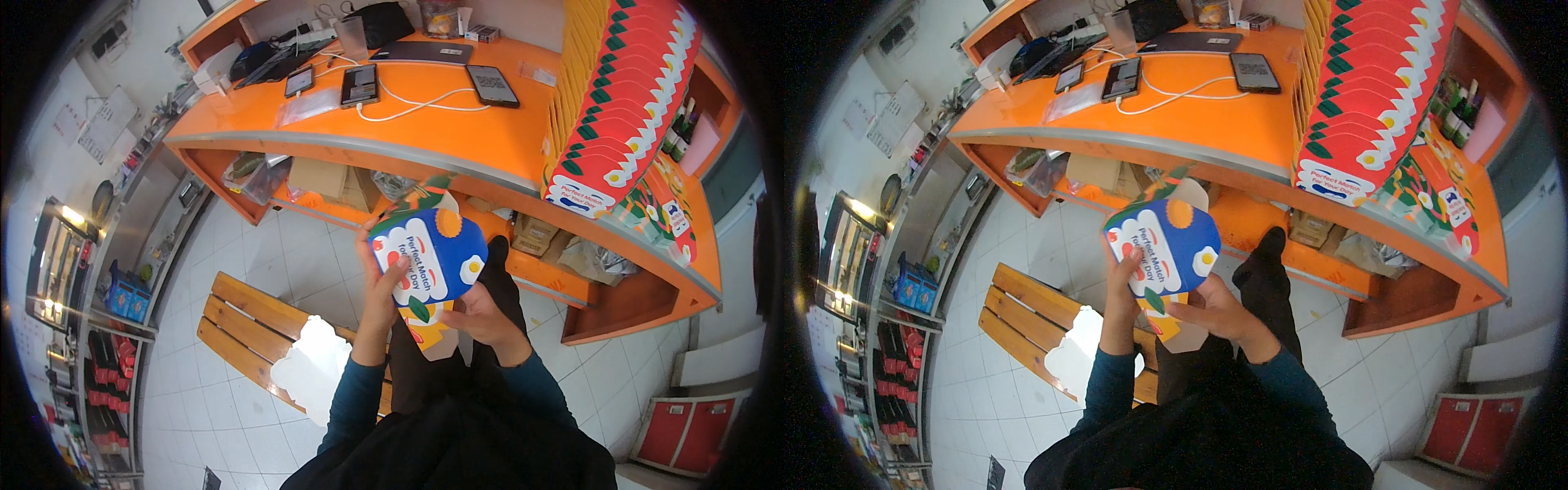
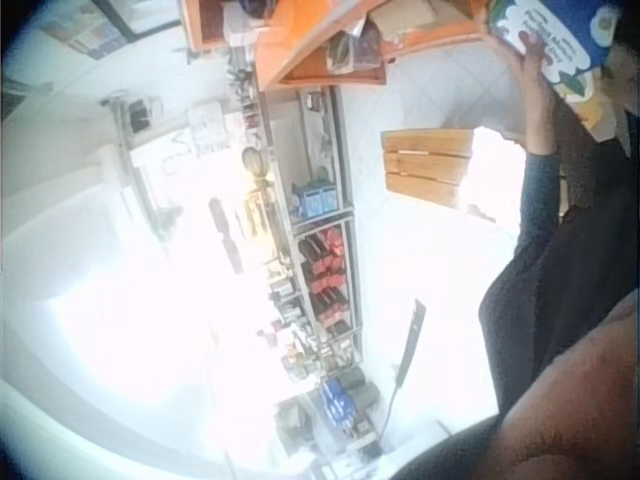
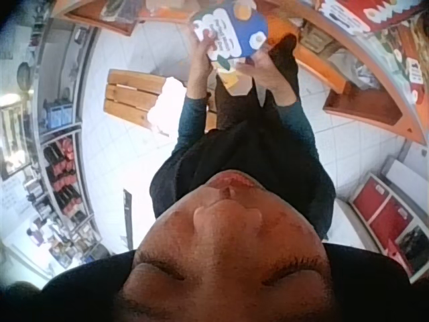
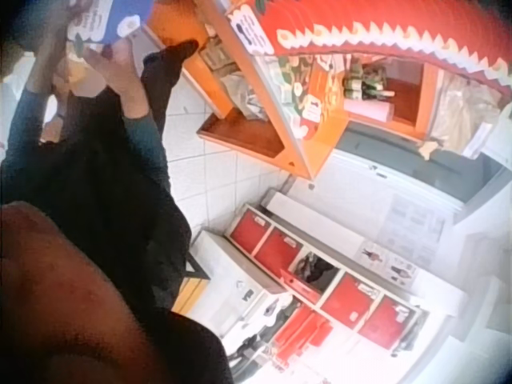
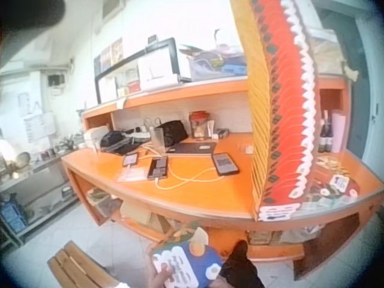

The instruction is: The person folds and stacks multiple flat-packed cardboard boxes at a counter. They then move to a beverage station, pour a liquid into a plastic cup, add ice from a freezer, and seal the cup using a heat-sealing machine.

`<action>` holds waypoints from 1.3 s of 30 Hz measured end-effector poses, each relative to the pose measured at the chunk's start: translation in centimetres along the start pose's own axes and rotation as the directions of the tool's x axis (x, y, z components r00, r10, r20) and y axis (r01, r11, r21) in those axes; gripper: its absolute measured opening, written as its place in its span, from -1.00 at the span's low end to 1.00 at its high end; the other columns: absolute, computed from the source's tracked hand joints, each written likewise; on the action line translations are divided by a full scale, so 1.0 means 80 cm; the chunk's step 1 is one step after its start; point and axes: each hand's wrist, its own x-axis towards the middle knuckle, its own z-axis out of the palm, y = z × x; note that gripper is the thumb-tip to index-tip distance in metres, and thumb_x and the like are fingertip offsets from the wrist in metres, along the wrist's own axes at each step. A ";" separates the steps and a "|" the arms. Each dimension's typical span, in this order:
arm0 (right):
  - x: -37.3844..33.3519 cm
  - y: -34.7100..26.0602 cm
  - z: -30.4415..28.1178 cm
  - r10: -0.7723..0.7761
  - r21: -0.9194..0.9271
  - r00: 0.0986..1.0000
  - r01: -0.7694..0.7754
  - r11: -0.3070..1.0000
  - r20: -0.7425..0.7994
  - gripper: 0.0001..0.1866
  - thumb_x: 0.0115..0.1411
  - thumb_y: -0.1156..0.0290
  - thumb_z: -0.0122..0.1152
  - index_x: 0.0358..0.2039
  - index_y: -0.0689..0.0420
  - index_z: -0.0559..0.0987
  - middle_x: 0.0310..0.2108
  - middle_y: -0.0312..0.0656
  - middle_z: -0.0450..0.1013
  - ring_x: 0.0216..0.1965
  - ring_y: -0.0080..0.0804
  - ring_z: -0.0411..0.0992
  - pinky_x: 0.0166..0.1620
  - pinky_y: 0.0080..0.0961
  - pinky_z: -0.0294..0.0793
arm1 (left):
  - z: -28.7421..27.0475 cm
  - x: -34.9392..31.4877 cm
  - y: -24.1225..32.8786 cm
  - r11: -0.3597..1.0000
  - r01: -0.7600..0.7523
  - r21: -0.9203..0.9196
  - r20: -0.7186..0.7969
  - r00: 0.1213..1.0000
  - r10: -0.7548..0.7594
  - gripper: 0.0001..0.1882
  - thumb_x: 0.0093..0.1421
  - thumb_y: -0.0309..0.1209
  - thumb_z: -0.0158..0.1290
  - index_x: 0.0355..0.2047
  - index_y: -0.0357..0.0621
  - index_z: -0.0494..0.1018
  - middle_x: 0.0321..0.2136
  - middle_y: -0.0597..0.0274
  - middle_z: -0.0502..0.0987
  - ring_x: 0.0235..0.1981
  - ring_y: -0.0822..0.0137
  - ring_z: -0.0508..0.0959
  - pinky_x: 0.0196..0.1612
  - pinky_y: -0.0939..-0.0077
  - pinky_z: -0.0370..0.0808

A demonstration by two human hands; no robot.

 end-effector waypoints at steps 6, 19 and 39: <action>0.013 0.032 -0.027 0.009 0.232 0.943 0.073 0.970 -0.333 -0.62 0.08 0.48 0.05 -0.06 0.20 0.30 -0.16 -0.27 0.35 -0.18 -0.51 0.35 -0.13 -0.57 0.36 | -0.001 -0.010 0.002 0.319 -0.652 0.688 0.571 0.758 0.315 -0.19 -0.18 -0.01 0.16 0.07 -0.04 0.17 0.09 -0.08 0.06 0.16 -0.08 -0.06 0.15 0.03 -0.14; 0.007 0.006 -0.023 -0.163 0.530 0.985 0.112 0.840 0.049 -0.22 0.00 0.24 0.19 0.13 0.19 0.01 -0.02 -0.14 0.23 0.00 -0.39 0.24 -0.02 -0.44 0.29 | 0.019 -0.019 -0.007 0.038 -0.584 0.811 0.438 0.649 0.622 -0.46 -0.34 0.14 0.11 -0.47 -0.01 0.41 -0.38 0.40 0.47 -0.12 0.18 0.35 -0.01 0.10 0.07; -0.018 0.007 -0.009 -0.247 0.019 0.914 0.267 0.964 -0.321 -0.11 -0.06 0.65 0.16 0.16 -0.02 -0.17 -0.10 -0.02 0.28 -0.07 -0.30 0.30 -0.06 -0.48 0.30 | 0.005 -0.032 -0.014 0.869 -0.199 0.453 0.041 0.978 0.203 -0.79 -0.06 -0.70 0.04 -0.34 -0.37 0.41 -0.32 0.02 0.48 -0.34 0.38 0.50 -0.26 0.64 0.43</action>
